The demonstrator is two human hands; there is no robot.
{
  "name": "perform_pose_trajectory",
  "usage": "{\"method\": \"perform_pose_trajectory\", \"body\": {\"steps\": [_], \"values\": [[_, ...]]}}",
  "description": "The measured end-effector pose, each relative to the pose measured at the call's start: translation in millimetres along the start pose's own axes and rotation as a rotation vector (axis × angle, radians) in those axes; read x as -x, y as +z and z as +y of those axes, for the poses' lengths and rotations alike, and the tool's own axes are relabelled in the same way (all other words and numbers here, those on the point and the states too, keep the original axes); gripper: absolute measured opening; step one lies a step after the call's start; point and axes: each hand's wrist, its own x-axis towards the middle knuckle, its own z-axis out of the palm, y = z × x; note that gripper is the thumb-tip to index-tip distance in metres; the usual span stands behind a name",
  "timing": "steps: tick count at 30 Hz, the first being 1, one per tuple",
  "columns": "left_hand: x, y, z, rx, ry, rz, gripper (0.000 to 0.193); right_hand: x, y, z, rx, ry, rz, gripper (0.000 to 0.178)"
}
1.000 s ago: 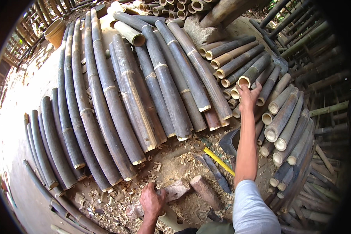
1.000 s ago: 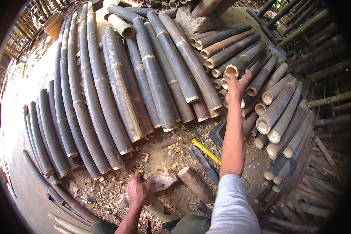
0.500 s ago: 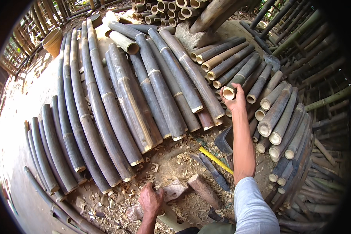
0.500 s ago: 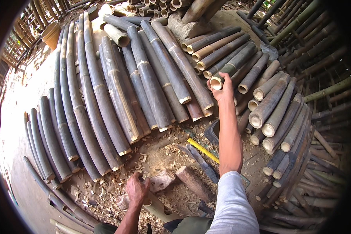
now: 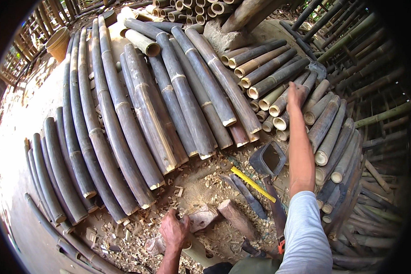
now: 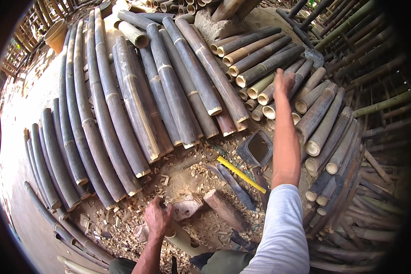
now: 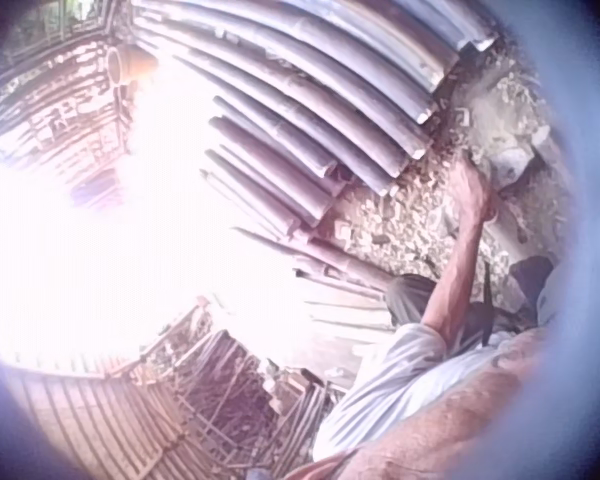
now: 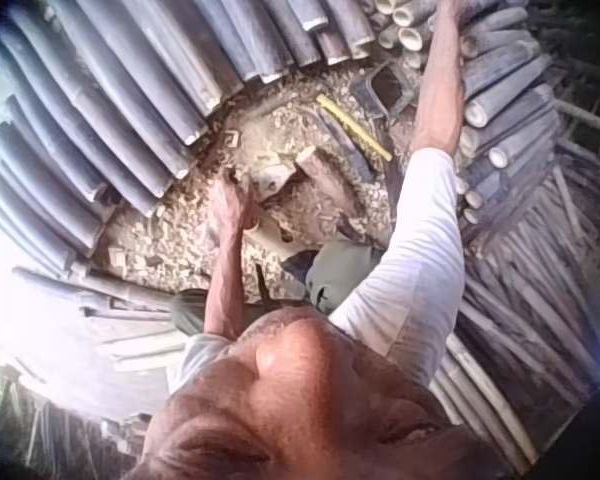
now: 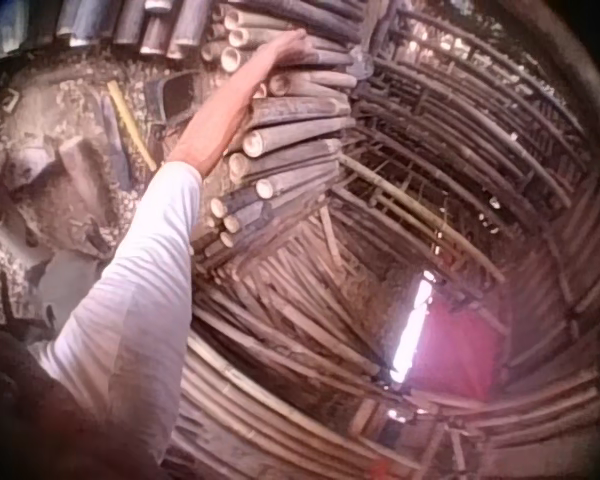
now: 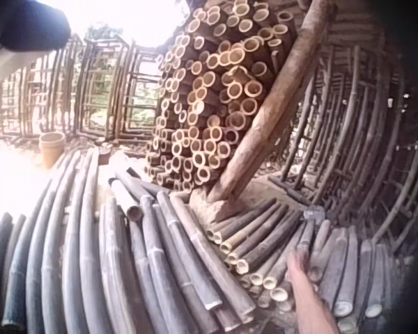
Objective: The person sits on the ground surrounded by bamboo poles and uses a chisel and a wooden mallet to carve a hole into a bamboo segment. They repeatedly strike the chisel to remove material and occasionally clear debris from the hole.
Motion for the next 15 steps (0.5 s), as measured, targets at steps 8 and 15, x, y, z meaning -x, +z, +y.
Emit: {"method": "perform_pose_trajectory", "body": {"steps": [8,15], "values": [[-2,-4,5,0.031,-0.037,-0.039,0.033,44,-41,10,0.222,0.273,-0.337,0.041],[-2,-5,4,0.012,-0.057,-0.04,0.033,114,-26,-2,0.733,-0.124,-0.368,0.049]]}}
